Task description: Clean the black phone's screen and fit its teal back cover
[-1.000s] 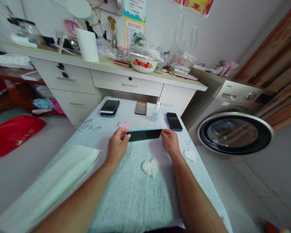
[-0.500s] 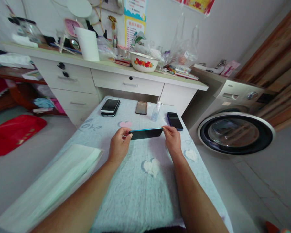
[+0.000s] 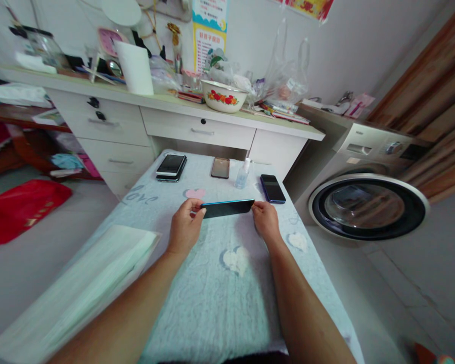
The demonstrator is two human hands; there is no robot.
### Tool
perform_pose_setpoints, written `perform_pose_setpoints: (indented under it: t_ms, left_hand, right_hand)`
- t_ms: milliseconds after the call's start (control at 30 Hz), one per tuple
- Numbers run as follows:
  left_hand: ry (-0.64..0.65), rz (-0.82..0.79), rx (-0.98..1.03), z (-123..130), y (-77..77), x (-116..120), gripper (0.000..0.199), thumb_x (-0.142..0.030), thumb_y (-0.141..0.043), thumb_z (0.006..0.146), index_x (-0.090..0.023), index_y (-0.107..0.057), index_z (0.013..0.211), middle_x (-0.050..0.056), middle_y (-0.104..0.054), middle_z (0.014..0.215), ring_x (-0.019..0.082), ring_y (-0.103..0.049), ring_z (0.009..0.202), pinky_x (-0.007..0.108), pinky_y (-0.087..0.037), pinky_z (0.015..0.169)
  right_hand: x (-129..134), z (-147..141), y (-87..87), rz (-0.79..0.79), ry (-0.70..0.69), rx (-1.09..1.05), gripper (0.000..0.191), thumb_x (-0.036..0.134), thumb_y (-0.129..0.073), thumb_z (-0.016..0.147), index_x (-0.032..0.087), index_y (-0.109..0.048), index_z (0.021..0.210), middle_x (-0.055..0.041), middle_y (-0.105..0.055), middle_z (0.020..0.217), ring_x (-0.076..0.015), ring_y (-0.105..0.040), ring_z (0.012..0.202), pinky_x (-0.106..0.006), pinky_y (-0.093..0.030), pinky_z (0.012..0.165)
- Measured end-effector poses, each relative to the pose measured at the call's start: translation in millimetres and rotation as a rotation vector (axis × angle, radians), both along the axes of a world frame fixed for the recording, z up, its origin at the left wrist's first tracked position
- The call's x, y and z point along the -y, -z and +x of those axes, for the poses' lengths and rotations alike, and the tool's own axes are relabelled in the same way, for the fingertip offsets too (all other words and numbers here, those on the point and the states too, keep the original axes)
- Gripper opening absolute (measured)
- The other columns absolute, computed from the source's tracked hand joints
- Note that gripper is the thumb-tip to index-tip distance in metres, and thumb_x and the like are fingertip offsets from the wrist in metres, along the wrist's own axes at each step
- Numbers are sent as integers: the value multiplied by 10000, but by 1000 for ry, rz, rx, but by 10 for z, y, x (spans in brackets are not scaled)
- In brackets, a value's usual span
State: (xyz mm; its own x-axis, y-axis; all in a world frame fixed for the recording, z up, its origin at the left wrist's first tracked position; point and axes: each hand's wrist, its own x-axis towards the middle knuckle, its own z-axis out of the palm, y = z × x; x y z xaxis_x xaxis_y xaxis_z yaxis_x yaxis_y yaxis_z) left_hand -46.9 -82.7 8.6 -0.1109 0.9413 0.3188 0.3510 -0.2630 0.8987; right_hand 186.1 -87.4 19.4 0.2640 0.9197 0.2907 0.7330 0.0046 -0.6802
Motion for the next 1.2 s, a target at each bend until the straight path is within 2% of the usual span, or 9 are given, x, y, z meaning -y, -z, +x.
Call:
perform_pose_setpoints:
  t_ms: [133,267,400,533,633,833,1033,1200]
  left_hand:
    - [-6,-1,-5,1,2,-1,148,-281,-568,794,-203,-595,916,10,-650,864,147,-616,775,255,-481,704]
    - [-4,-5,-4,-1,-2,-4,144,-287,-568,798,-204,-592,913,6,-649,857,147,-618,774,256,-484,710]
    - [-5,2,-2,-4,7,-6,149,-292,-569,799,-204,-593,917,4,-646,853,147,-618,776,254,-483,712]
    - [-3,5,4,-3,7,-7,140,-280,-568,798,-203,-591,912,6,-642,852,149,-616,792,255,-480,719]
    - [-3,1,10,2,-11,0,133,-269,-567,787,-202,-589,900,6,-643,849,149,-614,790,257,-482,721]
    - [3,-3,23,11,-19,5,136,-283,-568,780,-203,-589,888,0,-637,827,145,-609,761,252,-479,704]
    - [0,-1,16,10,-25,10,129,-283,-569,781,-207,-591,883,-2,-636,821,144,-605,747,253,-477,699]
    - [8,7,10,5,-28,21,130,-279,-566,787,-203,-591,889,3,-638,833,148,-611,769,255,-480,706]
  right_hand:
    - [-2,-20,6,-76,15,202,287,165,-480,801,191,-746,697,-75,-707,723,-183,-593,688,-263,-350,609]
    - [-22,-33,43,-100,47,282,281,140,-492,791,204,-750,700,-96,-713,751,-191,-599,684,-277,-322,589]
    - [-28,-32,34,-105,50,276,281,142,-494,783,208,-751,691,-86,-709,717,-185,-595,662,-274,-319,583]
    - [-22,-12,-6,-98,9,162,286,162,-480,783,196,-739,666,-55,-700,673,-178,-591,659,-264,-343,603]
    - [-23,5,-8,-41,-3,40,286,211,-476,808,190,-751,730,-44,-710,715,-182,-608,686,-260,-381,629]
    - [-37,9,31,178,76,-55,273,274,-510,832,177,-751,914,-83,-702,911,-209,-627,865,-305,-454,812]
    - [-7,-44,-27,307,42,-59,254,258,-505,868,178,-736,936,-83,-653,900,-201,-609,867,-318,-466,842]
    - [22,-84,-79,340,24,15,256,247,-487,895,181,-731,936,-78,-620,888,-197,-596,853,-314,-467,824]
